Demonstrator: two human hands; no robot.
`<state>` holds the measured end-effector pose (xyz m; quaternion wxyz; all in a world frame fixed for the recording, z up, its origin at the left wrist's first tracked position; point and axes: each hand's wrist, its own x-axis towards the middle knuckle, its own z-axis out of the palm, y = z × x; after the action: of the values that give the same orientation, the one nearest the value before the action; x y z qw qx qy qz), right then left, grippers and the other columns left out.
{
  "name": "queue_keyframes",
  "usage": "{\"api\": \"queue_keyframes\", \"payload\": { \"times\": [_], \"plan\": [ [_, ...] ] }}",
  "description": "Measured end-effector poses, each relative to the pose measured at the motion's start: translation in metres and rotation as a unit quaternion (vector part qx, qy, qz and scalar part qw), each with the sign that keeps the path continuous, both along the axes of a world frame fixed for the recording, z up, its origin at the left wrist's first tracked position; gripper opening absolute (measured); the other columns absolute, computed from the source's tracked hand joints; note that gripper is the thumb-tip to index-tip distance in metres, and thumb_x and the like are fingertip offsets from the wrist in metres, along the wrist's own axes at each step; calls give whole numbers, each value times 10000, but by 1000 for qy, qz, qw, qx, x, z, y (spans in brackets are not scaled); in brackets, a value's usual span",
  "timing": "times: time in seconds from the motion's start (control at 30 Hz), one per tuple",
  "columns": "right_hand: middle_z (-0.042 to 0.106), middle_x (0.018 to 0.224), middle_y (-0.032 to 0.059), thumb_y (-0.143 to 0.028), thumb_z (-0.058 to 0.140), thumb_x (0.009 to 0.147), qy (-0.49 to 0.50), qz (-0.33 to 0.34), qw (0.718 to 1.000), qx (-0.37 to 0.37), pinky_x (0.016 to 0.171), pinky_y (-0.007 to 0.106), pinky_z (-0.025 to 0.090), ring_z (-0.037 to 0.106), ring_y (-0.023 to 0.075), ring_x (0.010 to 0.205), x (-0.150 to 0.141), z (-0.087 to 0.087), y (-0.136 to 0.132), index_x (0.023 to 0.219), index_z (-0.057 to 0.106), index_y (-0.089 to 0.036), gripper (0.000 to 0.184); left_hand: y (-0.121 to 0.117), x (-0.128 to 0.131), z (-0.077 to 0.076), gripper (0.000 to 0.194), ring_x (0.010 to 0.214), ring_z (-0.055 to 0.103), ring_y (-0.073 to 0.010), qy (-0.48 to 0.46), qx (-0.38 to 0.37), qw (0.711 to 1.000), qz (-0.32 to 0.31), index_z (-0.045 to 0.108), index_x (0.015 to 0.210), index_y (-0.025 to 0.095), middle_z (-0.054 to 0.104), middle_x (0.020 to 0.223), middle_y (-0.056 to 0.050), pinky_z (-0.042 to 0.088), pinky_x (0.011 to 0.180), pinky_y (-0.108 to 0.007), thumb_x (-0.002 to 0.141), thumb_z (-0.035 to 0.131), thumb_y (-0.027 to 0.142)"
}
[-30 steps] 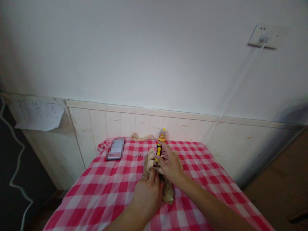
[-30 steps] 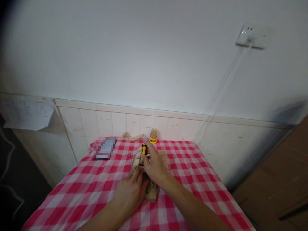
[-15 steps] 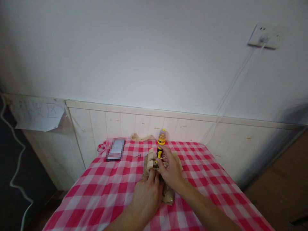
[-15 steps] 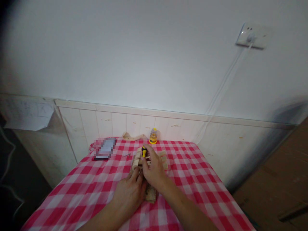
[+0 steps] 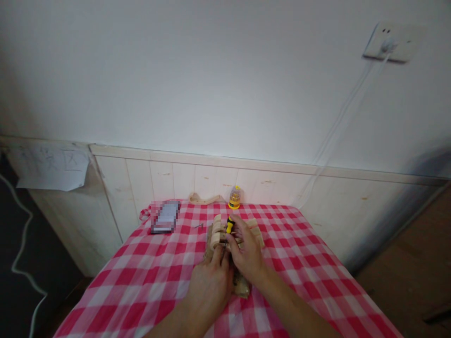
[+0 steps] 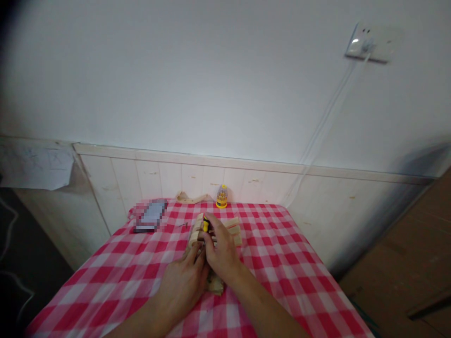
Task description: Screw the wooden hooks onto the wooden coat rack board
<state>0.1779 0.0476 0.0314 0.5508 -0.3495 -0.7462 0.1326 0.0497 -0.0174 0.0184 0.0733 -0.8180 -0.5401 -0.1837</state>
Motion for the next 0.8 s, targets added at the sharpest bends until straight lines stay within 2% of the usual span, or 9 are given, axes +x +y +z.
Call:
{"api": "queue_keyframes", "payload": {
  "times": [0.13, 0.27, 0.4, 0.6, 0.8],
  "plan": [
    [750, 1277, 71, -164, 610, 940, -8, -13, 1000, -4, 924, 362, 646, 758, 223, 1061, -1, 2, -1, 1403, 618, -292, 480, -1, 1, 4, 444, 1094, 718, -289, -1, -24, 1000, 11, 656, 1345, 143, 653, 1315, -183, 660, 834, -385, 921, 557, 53],
    [751, 1270, 68, -181, 631, 931, 3, -20, 1000, -23, 861, 353, 658, 767, 224, 991, -1, 2, 0, 1394, 629, -298, 478, -1, 1, 7, 405, 1131, 708, -295, -4, -34, 999, 1, 686, 1316, 167, 658, 1339, -185, 655, 857, -397, 952, 536, 71],
    [755, 1249, 68, -193, 649, 928, -3, -29, 999, -13, 905, 368, 640, 754, 234, 1032, 0, 2, 2, 1403, 623, -296, 487, 1, 0, 5, 371, 1117, 709, -295, -5, -45, 999, -6, 716, 1266, 174, 663, 1349, -181, 659, 836, -406, 966, 517, 82],
    [749, 1246, 76, -218, 641, 949, -13, -33, 999, 1, 886, 363, 651, 759, 227, 1009, -1, 1, 1, 1411, 601, -283, 468, 3, -2, 2, 372, 1176, 689, -290, -35, -45, 998, -19, 699, 1277, 175, 651, 1364, -163, 638, 921, -421, 985, 482, 93],
    [710, 1353, 119, -182, 534, 989, -39, -33, 998, 27, 978, 395, 630, 738, 245, 1155, 3, -2, -3, 1483, 516, -245, 499, 4, -4, 4, 420, 1175, 689, -262, -81, -80, 993, -13, 625, 1364, 196, 645, 1371, -134, 631, 902, -372, 979, 475, 119]
  ]
}}
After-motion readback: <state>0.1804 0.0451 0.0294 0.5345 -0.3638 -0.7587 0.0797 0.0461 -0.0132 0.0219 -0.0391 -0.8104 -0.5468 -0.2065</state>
